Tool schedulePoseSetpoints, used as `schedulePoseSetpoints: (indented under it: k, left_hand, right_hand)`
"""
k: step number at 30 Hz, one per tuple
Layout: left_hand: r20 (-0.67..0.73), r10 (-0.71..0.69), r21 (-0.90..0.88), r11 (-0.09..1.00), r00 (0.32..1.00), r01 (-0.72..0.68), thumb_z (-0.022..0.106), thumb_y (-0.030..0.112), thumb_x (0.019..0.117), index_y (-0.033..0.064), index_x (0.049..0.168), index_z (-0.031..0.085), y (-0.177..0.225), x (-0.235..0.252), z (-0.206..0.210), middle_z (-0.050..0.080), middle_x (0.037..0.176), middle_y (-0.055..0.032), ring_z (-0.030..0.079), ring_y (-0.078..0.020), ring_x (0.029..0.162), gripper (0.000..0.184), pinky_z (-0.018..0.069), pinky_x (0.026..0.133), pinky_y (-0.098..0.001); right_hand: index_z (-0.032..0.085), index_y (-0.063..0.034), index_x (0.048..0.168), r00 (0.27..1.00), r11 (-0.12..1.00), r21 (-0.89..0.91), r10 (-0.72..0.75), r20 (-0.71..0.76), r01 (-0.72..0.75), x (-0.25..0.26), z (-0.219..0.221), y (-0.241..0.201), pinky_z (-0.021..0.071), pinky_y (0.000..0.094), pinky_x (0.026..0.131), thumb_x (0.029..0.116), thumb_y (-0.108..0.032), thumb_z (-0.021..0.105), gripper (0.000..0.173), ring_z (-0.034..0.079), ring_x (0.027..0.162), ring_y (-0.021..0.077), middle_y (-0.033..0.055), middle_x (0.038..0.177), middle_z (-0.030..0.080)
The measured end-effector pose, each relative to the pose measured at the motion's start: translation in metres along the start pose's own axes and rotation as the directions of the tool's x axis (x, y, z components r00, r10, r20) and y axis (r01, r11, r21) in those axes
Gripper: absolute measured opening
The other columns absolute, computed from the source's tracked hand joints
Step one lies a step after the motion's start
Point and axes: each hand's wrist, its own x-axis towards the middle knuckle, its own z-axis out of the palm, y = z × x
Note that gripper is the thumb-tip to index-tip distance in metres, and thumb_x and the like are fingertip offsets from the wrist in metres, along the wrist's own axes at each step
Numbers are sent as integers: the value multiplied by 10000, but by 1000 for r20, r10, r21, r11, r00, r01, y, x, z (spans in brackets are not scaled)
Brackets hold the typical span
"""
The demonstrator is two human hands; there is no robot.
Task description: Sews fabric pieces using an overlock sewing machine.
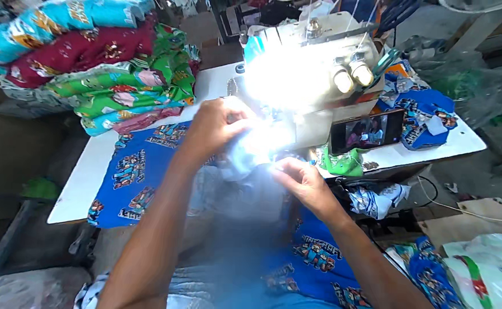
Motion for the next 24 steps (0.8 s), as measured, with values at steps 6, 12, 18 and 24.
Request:
schedulePoseSetpoints:
  k: [6, 12, 18, 24]
  left_hand:
    - [-188, -158, 252, 946, 969, 203, 737, 137, 923, 10, 993, 704, 23, -2, 42, 645, 965, -191, 656, -351, 854, 148, 532, 721, -501]
    - [-285, -184, 369, 884, 940, 286, 539, 329, 1050, 119, 1264, 726, 49, -45, 74, 671, 1304, -149, 614, -348, 1241, 354, 477, 1019, -519]
    - [-245, -135, 333, 918, 960, 214, 439, 445, 1075, 182, 1388, 667, 50, -42, 95, 562, 1496, -115, 489, -295, 1419, 468, 327, 1199, -497]
    - [-169, -206, 56, 974, 964, 218, 489, 209, 1062, -8, 1308, 573, 20, -15, 64, 662, 1247, -190, 664, -306, 1142, 339, 538, 958, -462]
  right_hand:
    - [684, -56, 1058, 1000, 998, 62, 10, 6, -10, 8, -9, 18, 526, 155, 704, 1000, -131, 625, 112, 629, 749, -2, -26, 843, 678]
    - [674, -25, 1149, 999, 982, 185, 20, 30, -26, 12, -17, 21, 543, 156, 746, 1010, -50, 546, 190, 647, 793, 2, -18, 911, 698]
    - [667, 23, 1188, 998, 970, 240, -23, -54, 35, 4, -26, 24, 574, 207, 855, 1033, -37, 505, 232, 687, 923, 51, 31, 1034, 723]
    - [665, 40, 1174, 993, 992, 89, -77, -85, 84, 3, -22, 22, 569, 161, 846, 1013, -48, 554, 213, 676, 909, 2, 21, 1024, 719]
